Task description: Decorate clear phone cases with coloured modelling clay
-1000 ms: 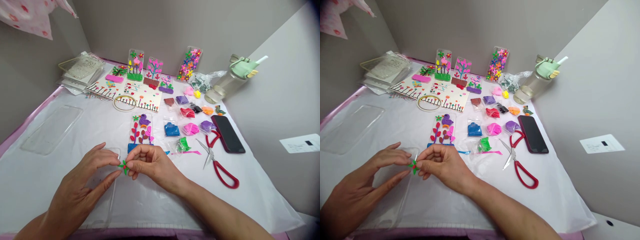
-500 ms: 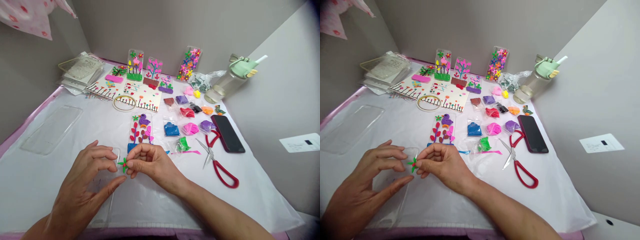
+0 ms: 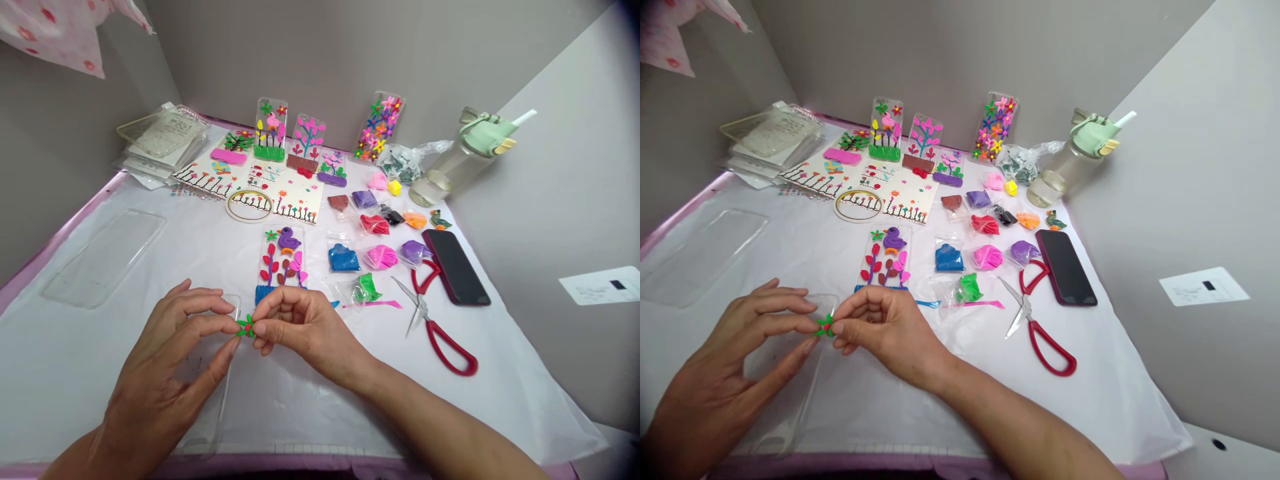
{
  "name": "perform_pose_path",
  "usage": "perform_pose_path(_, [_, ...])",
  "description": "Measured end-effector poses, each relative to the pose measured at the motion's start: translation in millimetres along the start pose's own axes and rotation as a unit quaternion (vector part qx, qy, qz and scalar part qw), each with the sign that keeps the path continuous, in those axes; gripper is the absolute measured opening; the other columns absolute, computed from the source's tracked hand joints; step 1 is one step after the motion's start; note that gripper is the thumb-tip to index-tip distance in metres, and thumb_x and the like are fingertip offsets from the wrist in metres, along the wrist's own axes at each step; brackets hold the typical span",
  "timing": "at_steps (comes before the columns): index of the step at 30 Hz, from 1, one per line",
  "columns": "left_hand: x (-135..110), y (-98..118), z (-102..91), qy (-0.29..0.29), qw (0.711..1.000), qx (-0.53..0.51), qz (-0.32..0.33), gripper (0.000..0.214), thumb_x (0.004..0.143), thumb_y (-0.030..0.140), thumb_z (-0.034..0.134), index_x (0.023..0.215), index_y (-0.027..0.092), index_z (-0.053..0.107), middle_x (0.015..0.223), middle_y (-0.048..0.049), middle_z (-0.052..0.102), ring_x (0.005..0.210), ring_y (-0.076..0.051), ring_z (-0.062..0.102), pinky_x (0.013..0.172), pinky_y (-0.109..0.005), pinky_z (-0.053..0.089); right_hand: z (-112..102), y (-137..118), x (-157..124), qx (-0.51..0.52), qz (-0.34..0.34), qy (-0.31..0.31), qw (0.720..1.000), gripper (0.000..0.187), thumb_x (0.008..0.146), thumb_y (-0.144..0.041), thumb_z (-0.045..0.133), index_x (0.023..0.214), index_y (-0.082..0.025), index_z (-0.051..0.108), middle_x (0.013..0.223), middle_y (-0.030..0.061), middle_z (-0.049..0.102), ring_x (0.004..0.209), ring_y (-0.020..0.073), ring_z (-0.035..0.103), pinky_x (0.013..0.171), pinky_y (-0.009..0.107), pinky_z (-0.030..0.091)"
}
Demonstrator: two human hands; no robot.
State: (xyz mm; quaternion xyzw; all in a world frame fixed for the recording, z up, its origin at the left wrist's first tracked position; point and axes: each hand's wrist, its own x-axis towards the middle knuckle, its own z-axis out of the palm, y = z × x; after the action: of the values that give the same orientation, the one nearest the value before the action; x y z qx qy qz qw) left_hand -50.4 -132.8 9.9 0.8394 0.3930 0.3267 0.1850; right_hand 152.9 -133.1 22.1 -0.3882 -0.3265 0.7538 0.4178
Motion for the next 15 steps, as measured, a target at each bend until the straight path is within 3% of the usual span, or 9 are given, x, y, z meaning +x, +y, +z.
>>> perform_pose_path(15, [0.2,-0.3,0.7,0.021,1.000,0.008,0.009,0.018,0.093,0.016,0.056,0.106,0.028,0.057,0.111,-0.0027,0.058,0.117,-0.024,0.055,0.120,-0.054,0.030,1.7,1.3,-2.7,0.011,0.015,0.003,1.000,0.041,0.060,-0.031,0.094,0.086,-0.016,0.067,0.075,-0.0030,0.068,0.064,0.0087,0.064,0.063,0.020,0.052])
